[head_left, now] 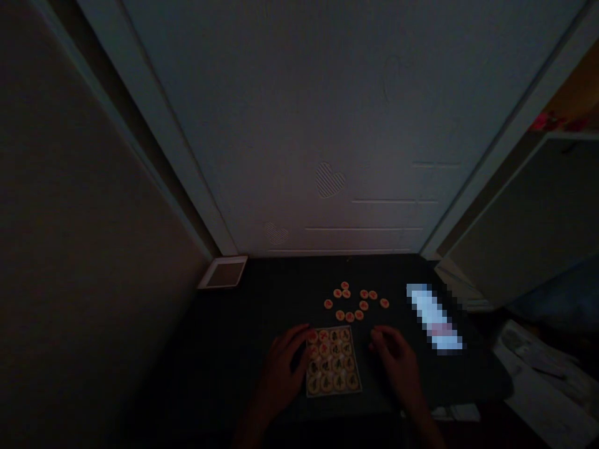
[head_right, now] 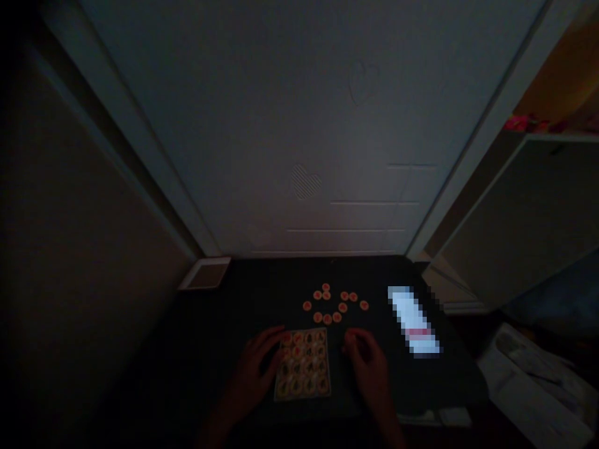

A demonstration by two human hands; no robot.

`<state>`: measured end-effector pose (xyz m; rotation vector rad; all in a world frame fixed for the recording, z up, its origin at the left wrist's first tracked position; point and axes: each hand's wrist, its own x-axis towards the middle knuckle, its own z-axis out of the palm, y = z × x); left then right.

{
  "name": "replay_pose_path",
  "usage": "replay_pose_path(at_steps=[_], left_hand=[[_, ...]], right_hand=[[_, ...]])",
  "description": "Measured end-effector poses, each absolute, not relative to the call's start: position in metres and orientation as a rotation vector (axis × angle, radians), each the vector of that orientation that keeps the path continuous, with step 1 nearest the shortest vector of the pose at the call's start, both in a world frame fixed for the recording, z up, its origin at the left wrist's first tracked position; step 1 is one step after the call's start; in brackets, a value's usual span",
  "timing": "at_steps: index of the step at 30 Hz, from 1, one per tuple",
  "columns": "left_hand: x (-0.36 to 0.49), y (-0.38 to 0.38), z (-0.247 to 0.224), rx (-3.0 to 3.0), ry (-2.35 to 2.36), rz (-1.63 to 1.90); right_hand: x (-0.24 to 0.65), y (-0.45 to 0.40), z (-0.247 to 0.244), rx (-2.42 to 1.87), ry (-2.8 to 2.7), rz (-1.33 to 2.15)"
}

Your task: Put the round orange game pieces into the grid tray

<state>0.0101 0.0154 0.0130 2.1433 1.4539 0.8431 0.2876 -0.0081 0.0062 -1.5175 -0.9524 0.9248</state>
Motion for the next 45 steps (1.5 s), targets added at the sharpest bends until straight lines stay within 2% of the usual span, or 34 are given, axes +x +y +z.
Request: replay_pose_path(at_steps=[45], left_hand=[[0.0104, 0.0160, 0.0140, 2.176, 1.447, 0.868]], right_hand=[[0.2925, -0.0069, -0.0025, -1.483, -1.026, 0.933]])
